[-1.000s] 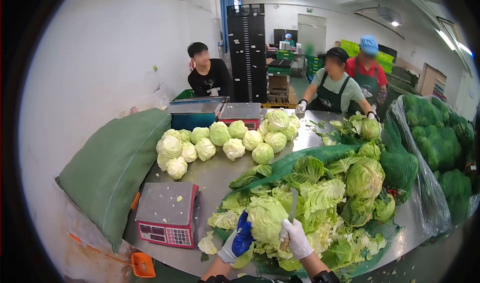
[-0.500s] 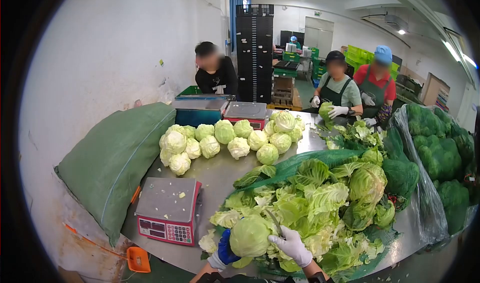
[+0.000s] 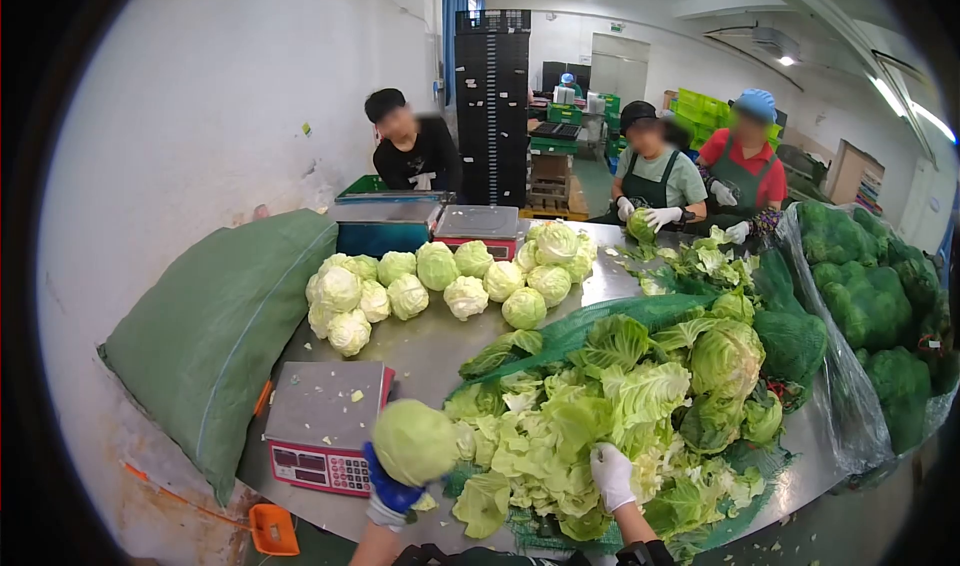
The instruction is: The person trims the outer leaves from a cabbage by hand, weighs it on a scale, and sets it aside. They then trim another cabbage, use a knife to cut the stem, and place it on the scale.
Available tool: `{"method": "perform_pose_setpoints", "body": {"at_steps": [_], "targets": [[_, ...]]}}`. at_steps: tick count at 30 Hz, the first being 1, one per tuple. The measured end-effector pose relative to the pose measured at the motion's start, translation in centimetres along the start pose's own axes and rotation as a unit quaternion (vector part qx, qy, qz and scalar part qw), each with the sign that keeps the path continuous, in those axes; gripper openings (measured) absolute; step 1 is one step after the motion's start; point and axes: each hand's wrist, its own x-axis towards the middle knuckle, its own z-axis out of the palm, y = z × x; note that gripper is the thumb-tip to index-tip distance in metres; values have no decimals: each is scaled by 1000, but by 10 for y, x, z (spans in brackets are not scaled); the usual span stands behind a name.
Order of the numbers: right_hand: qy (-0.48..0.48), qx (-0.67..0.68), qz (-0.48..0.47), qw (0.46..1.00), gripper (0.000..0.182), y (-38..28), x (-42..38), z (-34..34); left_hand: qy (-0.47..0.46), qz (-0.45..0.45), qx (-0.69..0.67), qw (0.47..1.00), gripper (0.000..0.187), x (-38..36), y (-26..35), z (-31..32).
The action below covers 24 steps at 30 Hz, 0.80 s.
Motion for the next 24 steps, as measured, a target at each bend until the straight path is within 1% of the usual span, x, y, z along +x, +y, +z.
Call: {"method": "perform_pose_setpoints", "body": {"at_steps": [2,4,6,7,8,10,11,12,13,14,15,16,18,20,22,24], "targets": [[6,-13,-8,1000,17,1,-1,0,23,17,-166,986,77,11,35,-15],[12,-21,-9,1000,15,2,-3,2,62,102,6,993,73,22,69,-46],[7,-31,-39,999,14,5,-3,4,113,144,52,982,70,28,99,-65],[10,-29,-35,999,14,3,-3,4,57,148,110,981,64,31,116,-81],[12,-22,-33,999,13,1,-3,2,54,145,112,982,64,34,128,-94],[16,-16,-29,999,13,-1,-3,0,115,227,180,950,57,42,140,-95],[10,-19,-25,999,13,-2,-3,-1,137,252,214,934,53,35,142,-97],[4,-23,-21,1000,13,-2,-3,-1,136,250,213,935,53,38,149,-96],[2,-24,-19,1000,13,-1,-3,1,172,246,330,895,55,39,160,-99],[12,-23,-26,999,14,1,-3,3,207,236,440,841,57,37,170,-103],[19,-22,-36,999,14,3,-4,3,241,221,542,774,58,32,176,-106],[9,-25,-40,999,14,4,-5,2,244,168,544,785,59,28,182,-99],[56,-15,-62,996,13,2,-5,4,201,192,475,835,59,23,177,-85],[71,-7,-91,993,12,4,-6,6,222,130,497,829,58,11,182,-63],[68,-7,-95,993,11,9,-6,11,272,118,491,819,56,-1,183,-40],[68,-14,-88,994,12,10,-5,12,245,167,553,779,53,-4,193,-78]]}}
